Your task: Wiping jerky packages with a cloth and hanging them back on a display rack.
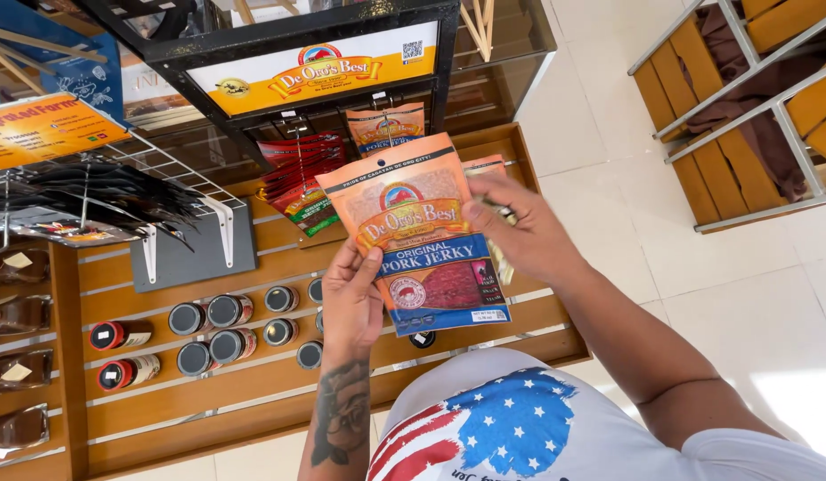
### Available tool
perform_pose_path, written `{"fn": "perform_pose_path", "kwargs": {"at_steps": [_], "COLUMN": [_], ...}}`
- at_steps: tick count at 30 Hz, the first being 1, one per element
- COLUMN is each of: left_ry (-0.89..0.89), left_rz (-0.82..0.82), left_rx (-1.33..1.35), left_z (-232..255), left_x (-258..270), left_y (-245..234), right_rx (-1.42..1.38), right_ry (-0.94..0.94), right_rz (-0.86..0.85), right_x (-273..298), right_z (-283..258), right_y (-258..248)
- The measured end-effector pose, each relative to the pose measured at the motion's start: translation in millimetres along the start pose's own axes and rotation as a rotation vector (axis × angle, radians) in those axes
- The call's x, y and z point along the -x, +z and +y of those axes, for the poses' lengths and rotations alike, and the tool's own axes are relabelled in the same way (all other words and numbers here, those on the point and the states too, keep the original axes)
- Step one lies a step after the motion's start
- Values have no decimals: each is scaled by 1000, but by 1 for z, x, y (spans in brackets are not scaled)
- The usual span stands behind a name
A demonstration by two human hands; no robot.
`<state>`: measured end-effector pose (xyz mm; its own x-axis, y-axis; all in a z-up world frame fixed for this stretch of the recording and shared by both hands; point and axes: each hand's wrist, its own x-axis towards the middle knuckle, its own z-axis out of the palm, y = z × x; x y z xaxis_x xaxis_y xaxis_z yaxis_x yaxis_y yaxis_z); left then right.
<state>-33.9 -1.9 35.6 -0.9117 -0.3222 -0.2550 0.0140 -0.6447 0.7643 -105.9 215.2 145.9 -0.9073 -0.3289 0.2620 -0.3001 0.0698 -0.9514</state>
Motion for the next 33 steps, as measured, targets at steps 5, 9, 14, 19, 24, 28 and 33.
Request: {"fn": "perform_pose_path", "kwargs": {"at_steps": [5,9,14,19,24,28,33], "left_ry": [28,8,-5,23,7,39,61], "left_rz": [54,40,25,30,-3,-35,-8], "left_rx": [4,-17,-18,-38,-82,-142,-99], "left_z": [1,-5,-8,8,-4,-2,17], "left_x": [1,3,12,17,22,25,26], "left_y": [1,10,27,27,35,41,41], "right_rx": [160,532,586,625,553,554,559], "right_ry": [-203,-342,-409,-447,-461,-471,-443], "right_rz": [219,240,49,52,65,-9,131], "right_x": [-6,-3,5,-14,-9,-10,-26], "right_z": [-19,7,11,12,6,2,-2], "right_y": [-6,4,30,17,40,38,16]}}
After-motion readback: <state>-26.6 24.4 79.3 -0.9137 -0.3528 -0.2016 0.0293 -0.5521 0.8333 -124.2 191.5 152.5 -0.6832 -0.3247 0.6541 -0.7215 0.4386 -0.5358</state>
